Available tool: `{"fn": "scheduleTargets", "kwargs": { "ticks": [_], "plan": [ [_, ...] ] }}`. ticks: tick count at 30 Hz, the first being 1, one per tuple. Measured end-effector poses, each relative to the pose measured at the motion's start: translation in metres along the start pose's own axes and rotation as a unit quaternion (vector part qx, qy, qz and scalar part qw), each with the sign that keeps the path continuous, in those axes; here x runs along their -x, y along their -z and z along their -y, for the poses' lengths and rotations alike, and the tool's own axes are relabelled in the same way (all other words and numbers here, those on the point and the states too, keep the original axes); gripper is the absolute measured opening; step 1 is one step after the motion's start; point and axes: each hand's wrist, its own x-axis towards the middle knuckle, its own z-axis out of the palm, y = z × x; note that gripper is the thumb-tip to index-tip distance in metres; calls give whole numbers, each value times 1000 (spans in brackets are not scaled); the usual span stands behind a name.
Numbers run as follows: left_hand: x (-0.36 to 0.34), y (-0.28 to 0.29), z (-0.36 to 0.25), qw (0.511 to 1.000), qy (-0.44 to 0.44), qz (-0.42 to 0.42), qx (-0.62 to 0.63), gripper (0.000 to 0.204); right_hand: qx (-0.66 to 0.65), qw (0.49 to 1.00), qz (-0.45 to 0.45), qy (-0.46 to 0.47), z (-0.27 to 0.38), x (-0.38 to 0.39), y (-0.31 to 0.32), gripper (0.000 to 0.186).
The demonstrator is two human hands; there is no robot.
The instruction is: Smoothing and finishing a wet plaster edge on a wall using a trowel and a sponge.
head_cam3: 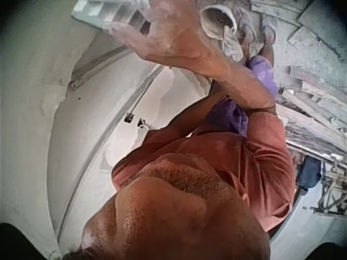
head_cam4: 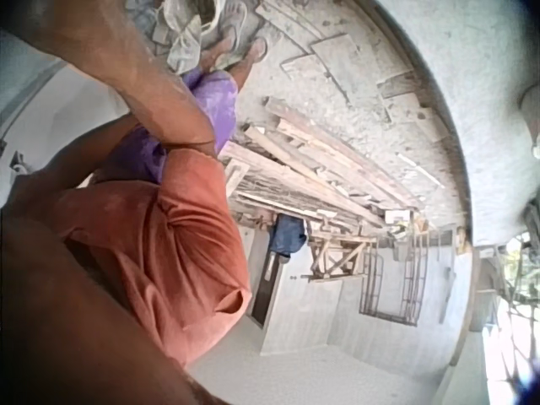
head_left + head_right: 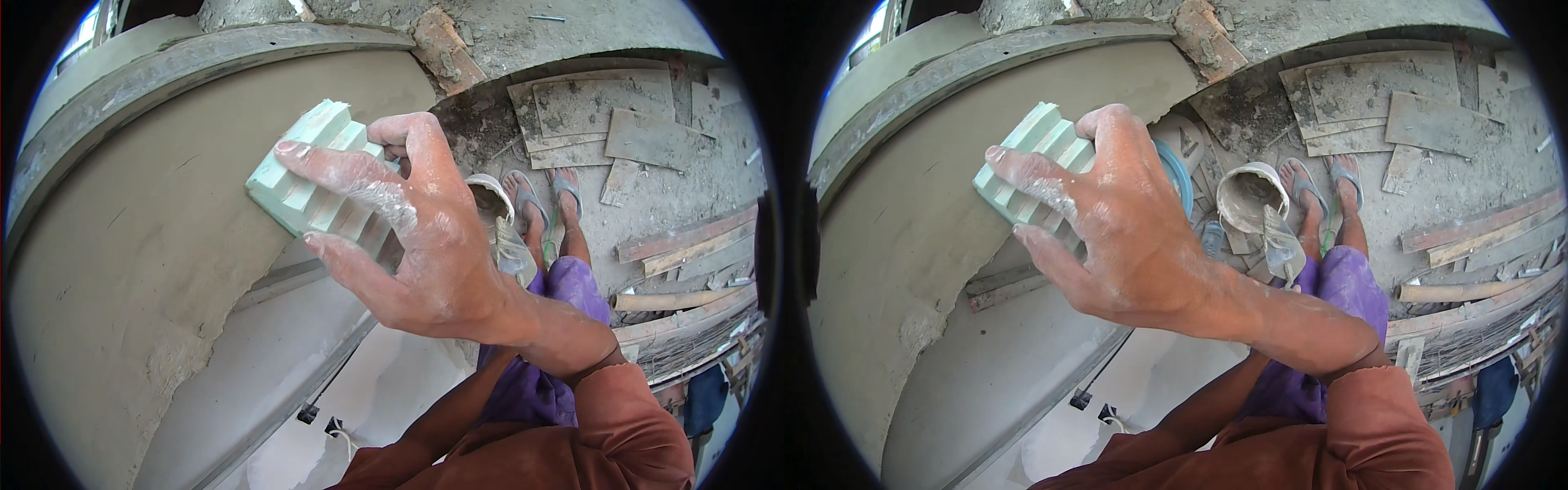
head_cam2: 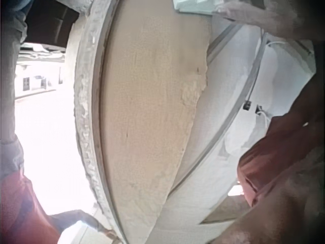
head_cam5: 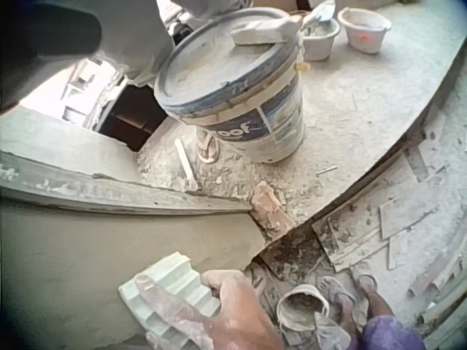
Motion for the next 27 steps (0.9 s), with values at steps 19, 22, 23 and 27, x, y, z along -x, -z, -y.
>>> {"fn": "scheduleTargets", "kwargs": {
  "ticks": [19, 22, 23, 27],
  "plan": [
    [-3, 3, 13, 967, 234, 29, 97, 22, 171, 978, -82, -87, -141, -8, -1, 46],
    [-2, 13, 18, 989, 134, 24, 61, 20, 49, 997, -50, -18, -46, -11, 5, 50],
    [-3, 22, 23, 991, 125, 7, 54, 20, 23, 999, -23, 6, -15, -9, 4, 51],
    [2, 15, 43, 993, 106, 10, 46, 19, -21, 999, 15, 47, 37, -3, 4, 57]
  ]
}}
